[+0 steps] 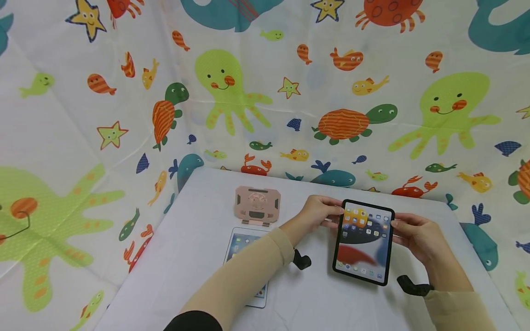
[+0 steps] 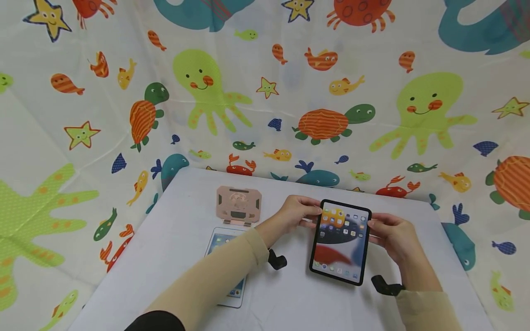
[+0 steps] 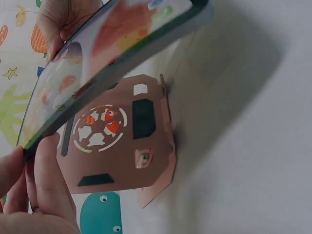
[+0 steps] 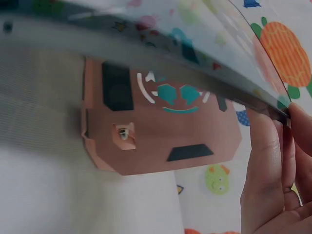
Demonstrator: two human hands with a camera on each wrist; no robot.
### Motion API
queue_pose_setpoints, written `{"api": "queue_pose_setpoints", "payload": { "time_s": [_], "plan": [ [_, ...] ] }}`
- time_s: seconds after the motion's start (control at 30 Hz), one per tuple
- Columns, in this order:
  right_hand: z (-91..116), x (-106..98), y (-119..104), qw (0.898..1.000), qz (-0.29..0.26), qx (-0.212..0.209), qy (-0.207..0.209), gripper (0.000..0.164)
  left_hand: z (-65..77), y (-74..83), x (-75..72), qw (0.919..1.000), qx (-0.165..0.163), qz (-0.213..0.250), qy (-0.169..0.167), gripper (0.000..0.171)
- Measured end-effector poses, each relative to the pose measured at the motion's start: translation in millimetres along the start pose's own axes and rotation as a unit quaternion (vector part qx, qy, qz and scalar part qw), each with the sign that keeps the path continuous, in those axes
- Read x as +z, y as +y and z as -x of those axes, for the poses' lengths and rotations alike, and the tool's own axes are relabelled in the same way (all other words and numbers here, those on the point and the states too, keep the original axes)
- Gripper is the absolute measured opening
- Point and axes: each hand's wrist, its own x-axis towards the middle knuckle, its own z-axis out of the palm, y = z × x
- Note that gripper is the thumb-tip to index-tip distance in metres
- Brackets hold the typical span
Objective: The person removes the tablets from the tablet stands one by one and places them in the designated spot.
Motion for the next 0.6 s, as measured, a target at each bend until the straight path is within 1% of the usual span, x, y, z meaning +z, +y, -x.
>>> {"api": "queue_pose_setpoints", "payload": {
  "time_s": [0.17, 0.3, 0.4, 0.6],
  "plan": [
    [4, 1, 11, 0.999, 0.031, 0.018, 0.0, 0.024, 4.0, -13.3, -3.0, 0.9998, -0.019, 0.008, 0.002, 0.015],
    [8, -1, 18, 0.998, 0.046, 0.032, 0.003, 0.022, 9.7, -22.3, -1.5, 0.9996, -0.028, 0.003, 0.009, 0.014],
    [12, -1, 23, 0.998, 0.054, 0.037, 0.005, 0.021, 14.9, -28.1, 0.6, 0.9994, -0.028, 0.005, 0.017, 0.014],
    [16, -1, 32, 0.998, 0.052, 0.04, 0.007, 0.025, 22.8, -35.8, 1.9, 0.9992, -0.032, 0.016, 0.016, 0.014]
  ]
}}
